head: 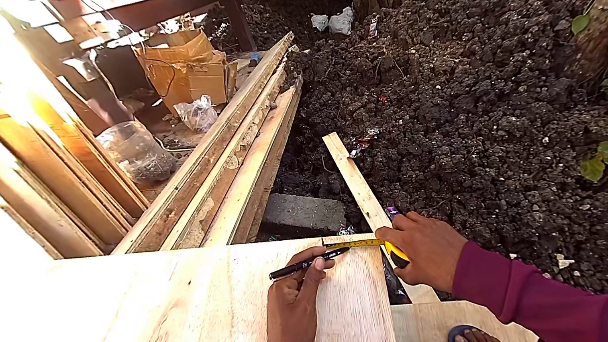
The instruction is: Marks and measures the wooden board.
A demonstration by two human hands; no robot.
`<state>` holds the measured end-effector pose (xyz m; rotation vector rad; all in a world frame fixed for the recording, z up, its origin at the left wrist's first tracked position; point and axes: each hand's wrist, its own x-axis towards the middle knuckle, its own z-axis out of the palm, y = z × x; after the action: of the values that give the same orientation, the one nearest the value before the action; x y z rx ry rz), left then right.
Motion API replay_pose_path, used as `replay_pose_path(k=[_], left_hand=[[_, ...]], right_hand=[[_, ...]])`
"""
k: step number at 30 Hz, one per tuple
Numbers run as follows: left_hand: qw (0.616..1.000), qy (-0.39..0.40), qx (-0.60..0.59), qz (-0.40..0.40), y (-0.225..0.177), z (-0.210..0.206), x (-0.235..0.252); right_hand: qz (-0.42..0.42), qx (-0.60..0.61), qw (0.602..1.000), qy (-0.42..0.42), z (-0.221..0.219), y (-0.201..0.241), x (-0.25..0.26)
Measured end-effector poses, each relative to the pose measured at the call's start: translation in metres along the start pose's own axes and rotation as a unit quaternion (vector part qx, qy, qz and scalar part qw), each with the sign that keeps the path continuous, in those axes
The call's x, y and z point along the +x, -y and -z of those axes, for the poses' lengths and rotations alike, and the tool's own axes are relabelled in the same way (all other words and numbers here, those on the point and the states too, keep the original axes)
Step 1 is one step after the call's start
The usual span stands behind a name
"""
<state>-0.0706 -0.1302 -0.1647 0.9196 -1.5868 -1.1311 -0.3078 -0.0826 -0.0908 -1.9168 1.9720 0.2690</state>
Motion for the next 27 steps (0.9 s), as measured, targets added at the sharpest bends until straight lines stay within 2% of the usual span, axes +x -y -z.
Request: replay_pose_path(k=[27], left_hand=[[0.997,-0.045,0.060,0.001,-0.0017,0.0012,-0.0003]], right_hand=[[-0.003,-0.006,1.000,0.007,-0.0009,0.0010,0.0015]])
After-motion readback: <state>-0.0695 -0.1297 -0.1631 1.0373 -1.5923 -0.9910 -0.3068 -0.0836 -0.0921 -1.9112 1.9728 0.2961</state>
